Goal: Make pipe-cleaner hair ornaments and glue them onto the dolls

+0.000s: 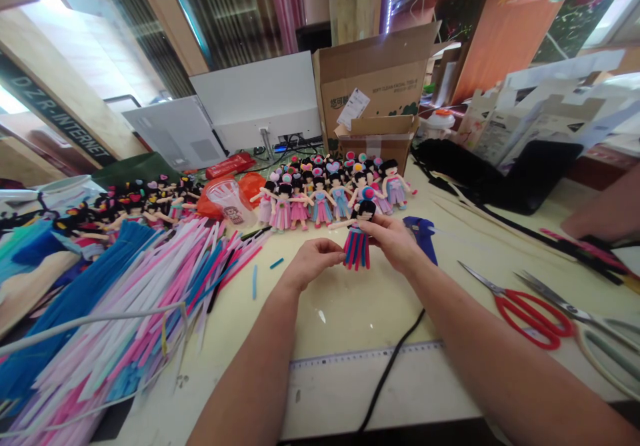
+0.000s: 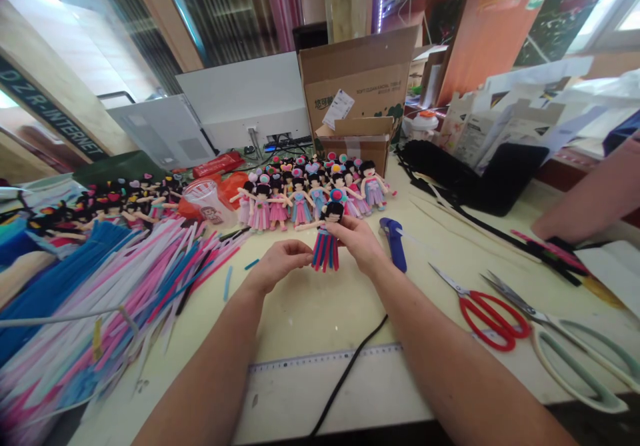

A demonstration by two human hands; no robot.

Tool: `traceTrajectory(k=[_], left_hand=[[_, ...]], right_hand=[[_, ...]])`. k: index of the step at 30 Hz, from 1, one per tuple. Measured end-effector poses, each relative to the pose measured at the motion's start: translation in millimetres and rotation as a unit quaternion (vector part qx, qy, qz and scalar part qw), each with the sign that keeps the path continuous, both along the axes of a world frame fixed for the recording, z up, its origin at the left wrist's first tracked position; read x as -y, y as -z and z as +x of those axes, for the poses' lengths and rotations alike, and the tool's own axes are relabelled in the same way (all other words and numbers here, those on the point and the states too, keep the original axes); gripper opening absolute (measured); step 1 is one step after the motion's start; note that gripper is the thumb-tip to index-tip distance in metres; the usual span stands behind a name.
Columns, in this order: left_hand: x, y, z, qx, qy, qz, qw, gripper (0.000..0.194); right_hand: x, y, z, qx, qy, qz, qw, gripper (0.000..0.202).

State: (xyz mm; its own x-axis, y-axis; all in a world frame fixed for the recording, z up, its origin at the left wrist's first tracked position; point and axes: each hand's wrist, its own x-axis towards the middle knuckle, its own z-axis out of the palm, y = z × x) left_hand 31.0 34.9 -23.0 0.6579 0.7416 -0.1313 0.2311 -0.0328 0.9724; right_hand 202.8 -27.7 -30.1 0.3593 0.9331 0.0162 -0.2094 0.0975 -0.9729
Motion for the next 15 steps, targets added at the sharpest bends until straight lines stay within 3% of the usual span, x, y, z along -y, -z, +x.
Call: traceTrajectory(k=[15], left_hand=[[-2.7, 3.1, -1.2, 0.068, 0.033, -0.070, 0.995, 0.018]], right_hand=[[0.2, 0.7, 0.6, 0.004, -0.016, 0.005, 1.000, 0.028]])
